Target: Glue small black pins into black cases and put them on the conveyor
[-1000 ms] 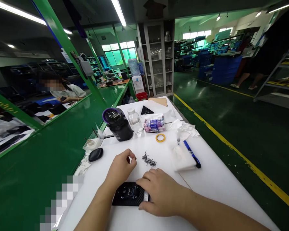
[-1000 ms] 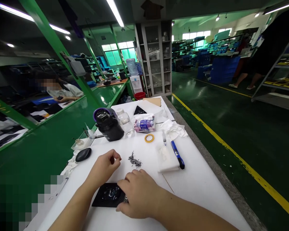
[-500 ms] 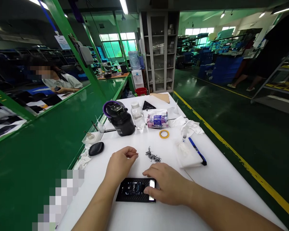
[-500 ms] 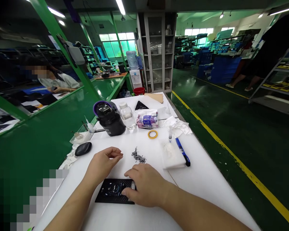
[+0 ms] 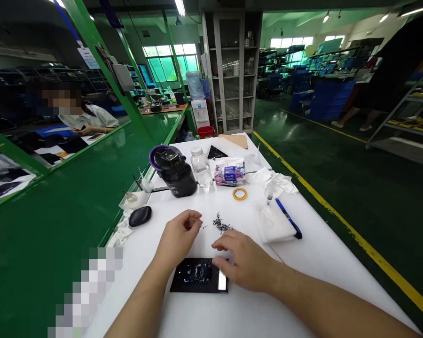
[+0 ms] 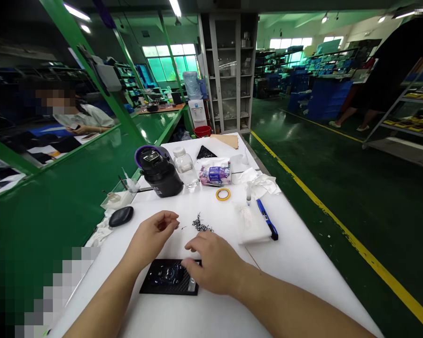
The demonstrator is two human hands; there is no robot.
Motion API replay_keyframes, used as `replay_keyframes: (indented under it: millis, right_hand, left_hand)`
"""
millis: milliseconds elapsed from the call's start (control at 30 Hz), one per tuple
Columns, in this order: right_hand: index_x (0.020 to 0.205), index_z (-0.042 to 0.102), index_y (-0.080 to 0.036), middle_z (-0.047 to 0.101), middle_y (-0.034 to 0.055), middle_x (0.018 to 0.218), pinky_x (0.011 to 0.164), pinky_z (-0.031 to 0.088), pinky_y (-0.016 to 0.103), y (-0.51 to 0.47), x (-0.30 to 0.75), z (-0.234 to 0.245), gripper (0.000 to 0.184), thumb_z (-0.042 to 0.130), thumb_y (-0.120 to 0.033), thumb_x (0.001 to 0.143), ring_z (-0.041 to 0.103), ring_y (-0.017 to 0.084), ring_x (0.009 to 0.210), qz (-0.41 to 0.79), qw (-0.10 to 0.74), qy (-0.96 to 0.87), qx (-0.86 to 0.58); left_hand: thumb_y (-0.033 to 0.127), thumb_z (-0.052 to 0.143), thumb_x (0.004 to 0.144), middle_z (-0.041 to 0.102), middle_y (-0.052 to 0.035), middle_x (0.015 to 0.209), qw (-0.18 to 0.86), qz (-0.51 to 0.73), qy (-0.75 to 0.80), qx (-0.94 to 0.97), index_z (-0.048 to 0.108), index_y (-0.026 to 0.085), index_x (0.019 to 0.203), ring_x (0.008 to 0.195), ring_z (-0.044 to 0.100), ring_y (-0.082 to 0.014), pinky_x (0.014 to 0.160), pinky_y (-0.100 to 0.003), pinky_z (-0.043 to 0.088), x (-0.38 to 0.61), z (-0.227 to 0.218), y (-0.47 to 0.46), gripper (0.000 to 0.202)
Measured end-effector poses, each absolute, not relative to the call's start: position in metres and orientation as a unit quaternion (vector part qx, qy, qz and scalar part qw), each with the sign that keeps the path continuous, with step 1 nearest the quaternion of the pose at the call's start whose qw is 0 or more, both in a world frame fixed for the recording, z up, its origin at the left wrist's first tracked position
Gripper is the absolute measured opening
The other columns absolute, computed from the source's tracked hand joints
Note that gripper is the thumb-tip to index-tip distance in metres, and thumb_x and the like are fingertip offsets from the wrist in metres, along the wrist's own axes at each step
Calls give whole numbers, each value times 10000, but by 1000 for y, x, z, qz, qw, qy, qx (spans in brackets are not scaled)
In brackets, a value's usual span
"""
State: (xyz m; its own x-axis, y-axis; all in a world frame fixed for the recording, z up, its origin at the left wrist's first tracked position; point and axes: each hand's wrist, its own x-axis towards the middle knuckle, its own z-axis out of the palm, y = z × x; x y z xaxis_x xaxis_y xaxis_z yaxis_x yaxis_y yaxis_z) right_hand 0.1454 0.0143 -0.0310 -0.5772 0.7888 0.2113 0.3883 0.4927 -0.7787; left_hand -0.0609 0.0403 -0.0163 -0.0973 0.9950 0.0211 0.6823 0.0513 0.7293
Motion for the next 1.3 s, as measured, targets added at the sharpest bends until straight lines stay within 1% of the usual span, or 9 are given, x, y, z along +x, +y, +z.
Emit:
replay_keyframes:
  millis: [100, 200, 367, 600, 800, 900, 1000, 1100, 1300]
  right_hand:
    - [960, 671, -178, 663, 27, 905, 748, 484, 280, 19, 147, -23, 138, 560, -204, 883, 604, 154, 830, 419, 367, -726, -402]
    - [909, 669, -183, 651, 3, 800, 663, 462, 263, 24, 148, -20, 125, 560, -243, 891, 587, 142, 743, 481, 386, -665, -421]
    - [883, 671, -176, 619, -7, 750, 659, 437, 270, 28, 146, -23, 165, 564, -300, 897, 543, 136, 708, 548, 386, -614, -415]
    - [862, 671, -163, 596, -13, 734, 646, 413, 259, 27, 145, -22, 159, 589, -299, 870, 522, 126, 697, 566, 384, -597, -418]
    - [730, 636, -176, 550, -34, 639, 564, 362, 247, 30, 146, -27, 127, 588, -246, 825, 469, 113, 615, 550, 389, -603, -427]
    - [714, 651, -179, 582, -25, 655, 584, 382, 248, 30, 146, -26, 112, 585, -210, 799, 496, 121, 634, 538, 399, -608, -427]
    - [714, 670, -182, 620, -10, 700, 630, 408, 251, 29, 147, -22, 106, 591, -194, 782, 536, 137, 694, 523, 412, -614, -424]
    - [710, 678, -181, 626, -4, 712, 643, 417, 252, 26, 148, -19, 111, 590, -186, 777, 547, 141, 709, 517, 417, -622, -416]
    - [679, 659, -179, 602, -9, 669, 604, 396, 259, 21, 146, -20, 140, 558, -133, 764, 523, 131, 652, 436, 424, -678, -413]
  left_hand:
    - [342, 537, 909, 733, -1, 908, 233, 347, 589, 692, 621, 235, 1090, 845, 708, -168, 719, -269, 555, -49, -9, 24, 226]
    - [253, 531, 927, 740, -5, 964, 134, 352, 509, 774, 654, 247, 1052, 848, 702, -153, 725, -259, 565, -39, -6, 14, 175]
    - [183, 557, 931, 758, 24, 920, 63, 365, 445, 815, 689, 248, 1027, 818, 713, -120, 735, -219, 577, -36, -9, 15, 176]
    - [186, 568, 925, 770, 29, 963, 62, 365, 467, 803, 692, 250, 1037, 843, 734, -133, 742, -227, 600, -34, -10, 15, 179]
    - [193, 560, 915, 754, -3, 971, 107, 360, 478, 794, 664, 243, 1048, 849, 718, -154, 614, -223, 573, -32, -10, 12, 176]
    - [211, 593, 888, 725, -10, 993, 141, 354, 491, 784, 643, 255, 1061, 884, 682, -164, 666, -248, 560, -31, -5, 10, 185]
    - [244, 577, 899, 670, -19, 951, 187, 339, 495, 778, 631, 239, 947, 867, 626, -167, 753, -290, 528, -29, 1, 10, 73]
    - [276, 509, 936, 610, -15, 861, 240, 311, 504, 769, 574, 224, 834, 800, 570, -162, 698, -288, 481, -29, 6, 10, 132]
    - [327, 391, 978, 541, 8, 787, 294, 231, 551, 746, 471, 232, 845, 698, 484, -165, 622, -305, 418, -24, 5, 5, 183]
